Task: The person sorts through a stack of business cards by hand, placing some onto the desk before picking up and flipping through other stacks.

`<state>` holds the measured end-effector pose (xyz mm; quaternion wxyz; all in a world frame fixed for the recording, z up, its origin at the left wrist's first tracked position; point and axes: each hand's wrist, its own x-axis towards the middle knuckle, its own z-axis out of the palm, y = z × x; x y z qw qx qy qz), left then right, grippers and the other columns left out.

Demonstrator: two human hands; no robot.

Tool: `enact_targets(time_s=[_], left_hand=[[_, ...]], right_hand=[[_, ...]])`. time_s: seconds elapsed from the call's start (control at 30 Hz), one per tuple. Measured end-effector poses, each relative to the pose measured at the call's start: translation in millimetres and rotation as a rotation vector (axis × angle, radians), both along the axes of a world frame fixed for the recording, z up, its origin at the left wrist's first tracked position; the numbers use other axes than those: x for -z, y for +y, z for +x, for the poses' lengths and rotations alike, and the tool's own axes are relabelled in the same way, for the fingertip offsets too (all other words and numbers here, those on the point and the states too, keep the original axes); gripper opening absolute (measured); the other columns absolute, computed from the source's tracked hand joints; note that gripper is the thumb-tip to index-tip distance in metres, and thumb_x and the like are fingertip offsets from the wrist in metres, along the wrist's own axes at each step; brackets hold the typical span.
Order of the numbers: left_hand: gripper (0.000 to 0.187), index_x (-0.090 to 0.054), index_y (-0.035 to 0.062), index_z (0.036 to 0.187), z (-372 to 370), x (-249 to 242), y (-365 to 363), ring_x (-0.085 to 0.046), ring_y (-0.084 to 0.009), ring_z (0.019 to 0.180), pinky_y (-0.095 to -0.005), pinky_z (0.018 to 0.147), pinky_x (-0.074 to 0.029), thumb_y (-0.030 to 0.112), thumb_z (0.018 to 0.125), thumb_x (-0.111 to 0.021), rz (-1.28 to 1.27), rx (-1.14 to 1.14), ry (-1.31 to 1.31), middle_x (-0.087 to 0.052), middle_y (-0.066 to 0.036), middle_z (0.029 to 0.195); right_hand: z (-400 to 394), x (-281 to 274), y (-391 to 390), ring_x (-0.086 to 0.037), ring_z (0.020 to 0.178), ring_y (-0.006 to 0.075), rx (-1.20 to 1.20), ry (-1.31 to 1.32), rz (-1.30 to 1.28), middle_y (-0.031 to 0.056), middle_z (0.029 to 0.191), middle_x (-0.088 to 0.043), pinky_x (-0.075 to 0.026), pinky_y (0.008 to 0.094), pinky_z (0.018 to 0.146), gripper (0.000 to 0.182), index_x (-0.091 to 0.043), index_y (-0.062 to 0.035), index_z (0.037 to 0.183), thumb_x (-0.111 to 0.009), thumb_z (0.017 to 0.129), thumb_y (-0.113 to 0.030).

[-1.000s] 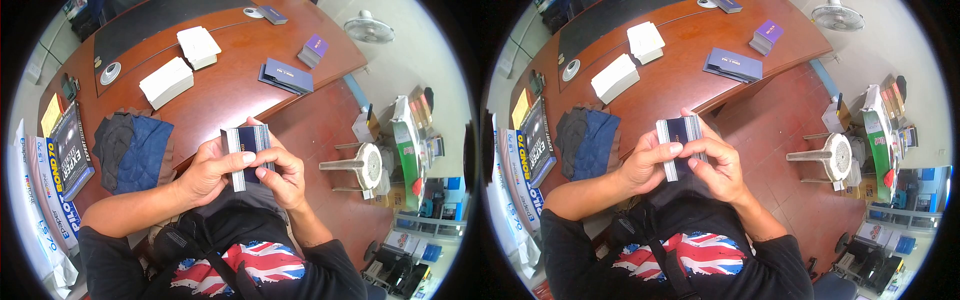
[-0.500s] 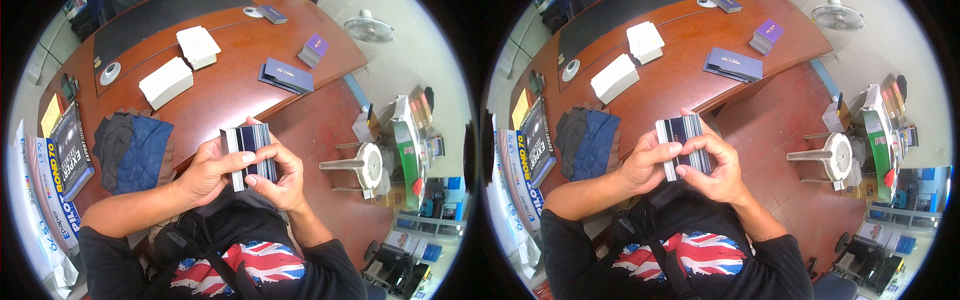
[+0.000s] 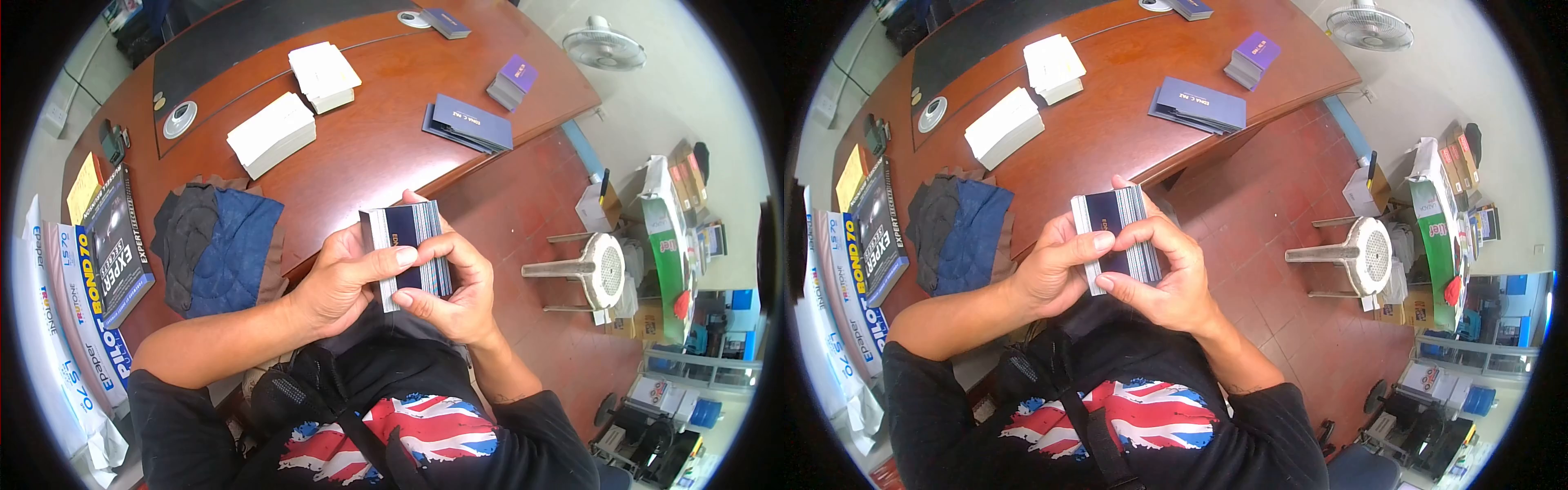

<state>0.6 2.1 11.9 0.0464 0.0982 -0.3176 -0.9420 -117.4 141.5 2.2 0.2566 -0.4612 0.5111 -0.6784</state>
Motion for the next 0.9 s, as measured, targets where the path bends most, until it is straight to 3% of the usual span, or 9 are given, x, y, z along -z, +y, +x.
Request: enact_targets(time_s=[0.73,0.9], left_hand=[[0.044,-0.053,0.0040,0.133,1.5,4.3,-0.2,-0.061,-0.0136,0.111,-0.0317,0.097,-0.050,0.012,0.093,-0.070,0.000,-0.003,-0.024,-0.063,-0.004,0.119],[0.041,-0.054,0.0046,0.130,1.1,3.2,-0.3,-0.061,-0.0126,0.109,-0.0314,0.097,-0.050,0.012,0.093,-0.069,-0.007,-0.001,-0.015,-0.063,-0.003,0.118]], right_hand=[[-0.4,1.7,2.9,-0.033,0.148,0.0374,-0.031,-0.083,0.008,0.0325,0.148,-0.045,-0.028,0.0449,0.116,0.032,-0.064,-0.0050,0.101,-0.084,0.076,-0.004],[0.6,-0.4,4.4,-0.034,0.147,0.0361,-0.038,-0.120,0.001,0.0327,0.148,-0.045,-0.027,0.0441,0.116,0.023,-0.064,-0.0045,0.101,-0.074,0.081,0.002]])
